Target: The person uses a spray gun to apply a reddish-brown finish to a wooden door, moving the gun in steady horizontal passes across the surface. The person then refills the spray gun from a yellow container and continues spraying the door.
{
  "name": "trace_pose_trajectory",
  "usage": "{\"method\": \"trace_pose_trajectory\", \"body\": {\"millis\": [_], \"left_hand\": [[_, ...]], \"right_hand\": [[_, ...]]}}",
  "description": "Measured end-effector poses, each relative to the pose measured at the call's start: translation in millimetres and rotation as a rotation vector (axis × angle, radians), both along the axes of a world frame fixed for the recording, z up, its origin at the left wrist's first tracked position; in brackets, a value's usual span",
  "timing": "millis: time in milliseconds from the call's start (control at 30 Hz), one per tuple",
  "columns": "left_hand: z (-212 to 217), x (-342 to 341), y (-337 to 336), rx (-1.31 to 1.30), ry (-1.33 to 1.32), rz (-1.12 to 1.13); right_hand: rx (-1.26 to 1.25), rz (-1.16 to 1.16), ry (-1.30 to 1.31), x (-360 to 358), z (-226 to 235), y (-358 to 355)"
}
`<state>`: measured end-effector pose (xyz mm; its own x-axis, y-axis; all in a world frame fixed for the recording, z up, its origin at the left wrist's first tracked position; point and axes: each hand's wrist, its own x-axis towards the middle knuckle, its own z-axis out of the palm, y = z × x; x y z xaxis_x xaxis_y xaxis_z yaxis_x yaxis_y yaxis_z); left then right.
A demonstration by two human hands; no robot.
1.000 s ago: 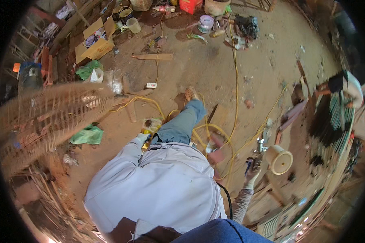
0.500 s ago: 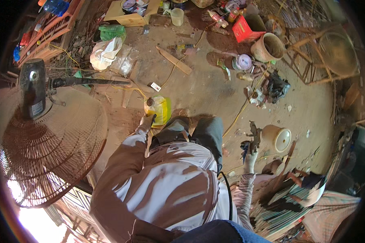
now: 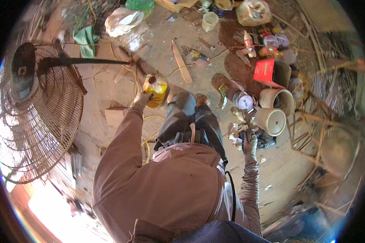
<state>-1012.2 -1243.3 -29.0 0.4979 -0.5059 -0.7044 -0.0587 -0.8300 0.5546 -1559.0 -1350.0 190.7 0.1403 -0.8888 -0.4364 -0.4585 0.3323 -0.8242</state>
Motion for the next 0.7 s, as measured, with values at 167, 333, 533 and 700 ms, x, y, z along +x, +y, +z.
{"method": "trace_pose_trajectory", "body": {"millis": [167,333,533,700], "left_hand": [[-24,38,-21,0.106,-0.016,0.11],[-29,53,-97,0.324,-0.221,-0.147],[-82,116,-205,0.325,-0.277,-0.186],[-169,152,-272,0.445,-0.692,-0.351]], "right_hand": [[0.006,0.221,0.108,10,-53,-96],[0.267,0.386,0.239,63,-120,-184],[-0.228,0.977,0.249,168,-277,-296],[-0.959,1.306,0.197,285,-475,-398]]}}
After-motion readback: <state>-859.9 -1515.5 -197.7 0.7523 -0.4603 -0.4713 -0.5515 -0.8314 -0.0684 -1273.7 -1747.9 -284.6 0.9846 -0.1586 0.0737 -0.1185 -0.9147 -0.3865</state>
